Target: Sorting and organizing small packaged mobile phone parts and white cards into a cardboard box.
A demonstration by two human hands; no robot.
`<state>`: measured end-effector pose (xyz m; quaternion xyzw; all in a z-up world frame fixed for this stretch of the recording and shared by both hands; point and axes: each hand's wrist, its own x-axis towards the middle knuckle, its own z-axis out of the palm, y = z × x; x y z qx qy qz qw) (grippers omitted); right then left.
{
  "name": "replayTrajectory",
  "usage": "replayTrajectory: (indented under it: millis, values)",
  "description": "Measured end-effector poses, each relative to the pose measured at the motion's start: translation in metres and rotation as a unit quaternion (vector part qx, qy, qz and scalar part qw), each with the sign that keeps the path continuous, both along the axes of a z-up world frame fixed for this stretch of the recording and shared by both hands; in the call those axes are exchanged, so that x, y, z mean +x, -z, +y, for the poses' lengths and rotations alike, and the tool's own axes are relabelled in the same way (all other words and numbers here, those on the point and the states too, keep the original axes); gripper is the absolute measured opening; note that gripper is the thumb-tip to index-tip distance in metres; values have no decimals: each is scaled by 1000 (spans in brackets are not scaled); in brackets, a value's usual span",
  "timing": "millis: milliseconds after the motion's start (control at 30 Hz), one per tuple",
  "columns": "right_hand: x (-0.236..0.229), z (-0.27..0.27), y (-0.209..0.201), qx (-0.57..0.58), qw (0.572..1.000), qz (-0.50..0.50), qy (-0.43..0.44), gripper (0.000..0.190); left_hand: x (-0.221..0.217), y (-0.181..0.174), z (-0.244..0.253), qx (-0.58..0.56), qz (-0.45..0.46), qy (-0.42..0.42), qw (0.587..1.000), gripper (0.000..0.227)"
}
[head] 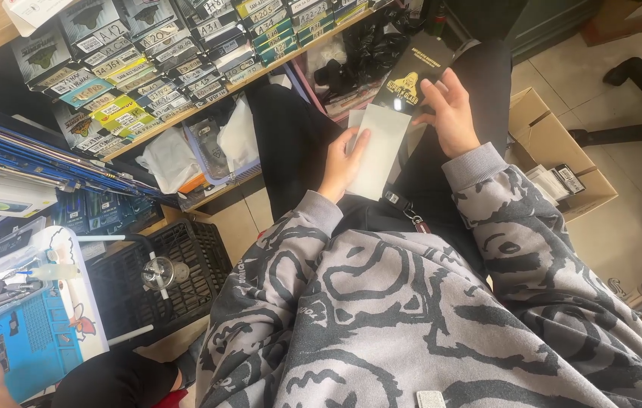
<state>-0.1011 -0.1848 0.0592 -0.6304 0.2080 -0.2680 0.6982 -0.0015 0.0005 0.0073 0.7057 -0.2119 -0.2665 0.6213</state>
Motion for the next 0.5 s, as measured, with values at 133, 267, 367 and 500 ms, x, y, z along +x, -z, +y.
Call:
replayTrajectory:
  millis: [133,267,367,500]
  values:
    - [0,3,-3,-45,998,11,-36,29,1,5,0,-3,-17,0,1000,52]
    - [0,4,-5,-82,993,51,-66,28,-1,-1,1,-13,6,11,1000,54]
    - [-1,8,-10,-92,991,76,-64,44,0,2,1,-42,-2,9,999,46]
    - [-3,12,-16,-140,988,42,-49,67,1,6,0,-41,-5,7,999,44]
